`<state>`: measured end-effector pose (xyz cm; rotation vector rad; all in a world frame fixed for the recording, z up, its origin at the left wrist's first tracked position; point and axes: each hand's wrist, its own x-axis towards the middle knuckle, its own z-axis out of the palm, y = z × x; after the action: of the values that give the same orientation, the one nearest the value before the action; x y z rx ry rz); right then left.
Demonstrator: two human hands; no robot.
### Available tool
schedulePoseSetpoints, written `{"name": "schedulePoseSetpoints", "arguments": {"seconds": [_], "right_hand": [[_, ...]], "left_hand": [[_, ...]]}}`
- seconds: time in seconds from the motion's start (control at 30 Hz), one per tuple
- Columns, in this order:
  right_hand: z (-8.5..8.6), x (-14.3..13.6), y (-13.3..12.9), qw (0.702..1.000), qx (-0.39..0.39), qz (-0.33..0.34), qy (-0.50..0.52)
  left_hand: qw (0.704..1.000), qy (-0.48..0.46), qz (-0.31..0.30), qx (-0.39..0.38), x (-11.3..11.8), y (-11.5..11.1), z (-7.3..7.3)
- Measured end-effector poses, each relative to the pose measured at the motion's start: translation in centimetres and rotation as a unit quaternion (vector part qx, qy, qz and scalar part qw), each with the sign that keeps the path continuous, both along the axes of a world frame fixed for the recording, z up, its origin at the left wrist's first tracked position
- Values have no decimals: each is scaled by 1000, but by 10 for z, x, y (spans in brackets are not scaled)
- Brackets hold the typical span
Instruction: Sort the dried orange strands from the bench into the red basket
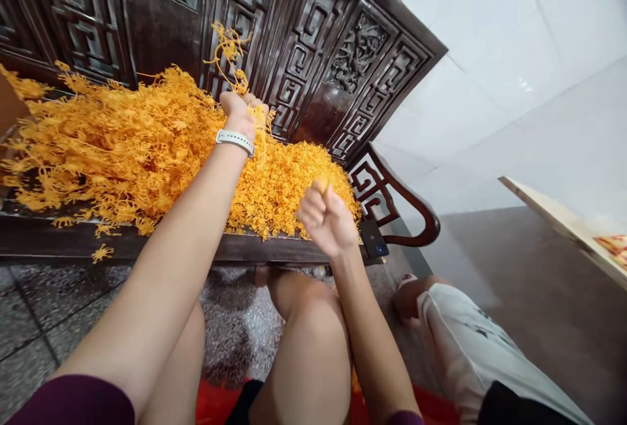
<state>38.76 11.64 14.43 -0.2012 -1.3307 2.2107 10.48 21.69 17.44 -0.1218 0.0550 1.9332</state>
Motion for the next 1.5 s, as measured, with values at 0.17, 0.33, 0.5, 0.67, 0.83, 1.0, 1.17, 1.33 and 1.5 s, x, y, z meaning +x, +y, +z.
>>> {"name": "schedulePoseSetpoints", "arguments": {"seconds": [0.17,0.33,0.5,0.67,0.83,1.0,1.17,1.33,1.5], "right_hand": [[-12,-15,13,960,-208,-163,-91],[-3,-40,-3,979,-46,-172,-99],[-5,-51,-9,978,35,-163,-126],[-12,-52,-8,959,40,-236,-150],[-17,-55,2,938,116,-284,-162],[-26,-54,7,925,172,-287,-180],[-23,-52,-3,937,204,-210,-193],[0,-33,-33,902,304,-242,-190],[6,0,-88,900,420,23,-115]], "left_hand": [[999,-35,11,1,27,1,18],[998,-32,-50,9,75,-3,27],[996,-23,-78,-31,87,-3,22],[998,-14,-60,-23,78,0,15],[995,55,-43,-73,96,8,6],[992,72,-34,-95,103,10,-6],[994,33,-19,-99,84,0,-7],[998,24,20,-54,73,-8,6],[997,-8,22,-75,58,-1,1]]}}
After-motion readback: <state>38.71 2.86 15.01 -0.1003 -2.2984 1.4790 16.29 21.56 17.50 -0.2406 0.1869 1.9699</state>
